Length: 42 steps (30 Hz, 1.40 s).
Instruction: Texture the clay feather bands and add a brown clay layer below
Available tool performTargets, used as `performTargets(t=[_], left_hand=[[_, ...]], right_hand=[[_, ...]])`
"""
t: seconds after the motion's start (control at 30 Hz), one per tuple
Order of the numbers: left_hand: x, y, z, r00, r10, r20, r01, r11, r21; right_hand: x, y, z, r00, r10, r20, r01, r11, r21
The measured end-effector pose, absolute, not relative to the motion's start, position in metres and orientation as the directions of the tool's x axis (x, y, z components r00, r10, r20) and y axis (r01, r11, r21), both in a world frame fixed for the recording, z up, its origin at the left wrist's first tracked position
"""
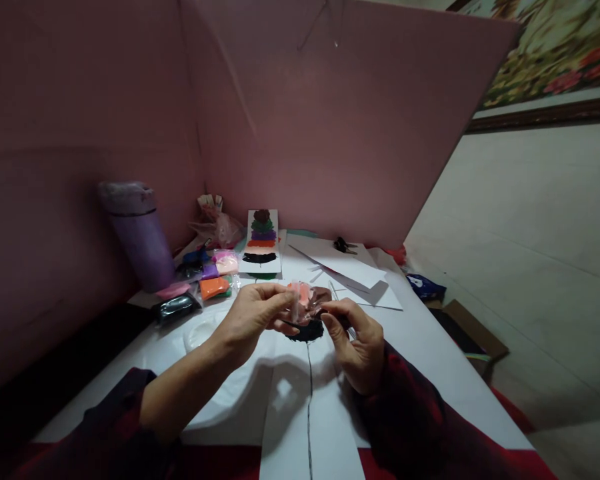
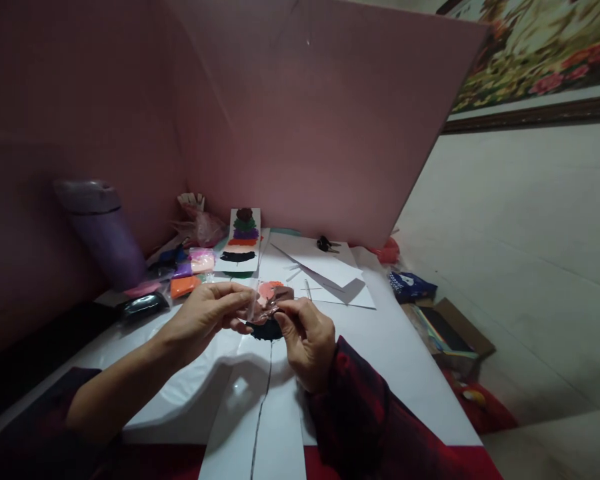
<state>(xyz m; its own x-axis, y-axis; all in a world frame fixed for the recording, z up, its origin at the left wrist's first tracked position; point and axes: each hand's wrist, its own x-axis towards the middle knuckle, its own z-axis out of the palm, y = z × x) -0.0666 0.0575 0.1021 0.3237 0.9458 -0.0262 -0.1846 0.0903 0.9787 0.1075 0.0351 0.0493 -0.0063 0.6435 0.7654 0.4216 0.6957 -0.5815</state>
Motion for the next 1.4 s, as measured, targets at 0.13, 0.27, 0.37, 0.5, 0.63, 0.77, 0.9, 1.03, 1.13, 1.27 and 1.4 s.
performTargets(t=[0.13, 0.27, 0.37, 0.5, 0.63, 0.77, 0.9, 1.03, 1.13, 1.27, 1.4], left_hand=[[-0.069, 0.057, 0.102, 0.372, 0.926, -0.062, -0.19, 0.142, 0.972], [-0.07, 0.056, 0.1, 0.397, 0.914, -0.079, -0.16, 0.154, 0.975], [-0.068, 0.054, 0.098, 0.397, 0.914, -0.084, -0.143, 0.152, 0.978], [-0.065, 0.05, 0.097, 0.403, 0.913, -0.059, -0.132, 0.122, 0.984], [-0.063, 0.048, 0.097, 0.426, 0.905, 0.005, -0.114, 0.048, 0.992], [-0.059, 0.045, 0.094, 0.382, 0.921, 0.074, -0.087, -0.044, 0.995], [-0.056, 0.043, 0.09, 0.332, 0.931, 0.154, -0.028, -0.153, 0.988], [-0.056, 0.043, 0.086, 0.306, 0.929, 0.209, 0.075, -0.242, 0.967], [-0.058, 0.043, 0.086, 0.301, 0.924, 0.236, 0.155, -0.292, 0.944], [-0.059, 0.041, 0.091, 0.269, 0.931, 0.246, 0.228, -0.309, 0.923], [-0.06, 0.039, 0.095, 0.263, 0.937, 0.228, 0.232, -0.291, 0.928]], right_hand=[[0.105, 0.034, 0.051, -0.087, 0.667, 0.74, 0.451, 0.689, -0.568], [0.104, 0.031, 0.053, -0.104, 0.688, 0.719, 0.452, 0.676, -0.582], [0.103, 0.027, 0.054, -0.124, 0.678, 0.724, 0.445, 0.691, -0.57], [0.098, 0.021, 0.055, -0.111, 0.709, 0.696, 0.444, 0.662, -0.604], [0.097, 0.02, 0.058, -0.099, 0.748, 0.657, 0.477, 0.615, -0.628], [0.098, 0.022, 0.057, -0.125, 0.747, 0.653, 0.462, 0.627, -0.628], [0.097, 0.024, 0.052, -0.09, 0.707, 0.702, 0.482, 0.648, -0.59], [0.095, 0.023, 0.05, -0.074, 0.701, 0.709, 0.526, 0.631, -0.569], [0.096, 0.023, 0.052, -0.085, 0.721, 0.688, 0.531, 0.617, -0.581], [0.098, 0.024, 0.058, -0.015, 0.781, 0.625, 0.544, 0.531, -0.65], [0.097, 0.025, 0.058, 0.086, 0.795, 0.6, 0.454, 0.505, -0.734]])
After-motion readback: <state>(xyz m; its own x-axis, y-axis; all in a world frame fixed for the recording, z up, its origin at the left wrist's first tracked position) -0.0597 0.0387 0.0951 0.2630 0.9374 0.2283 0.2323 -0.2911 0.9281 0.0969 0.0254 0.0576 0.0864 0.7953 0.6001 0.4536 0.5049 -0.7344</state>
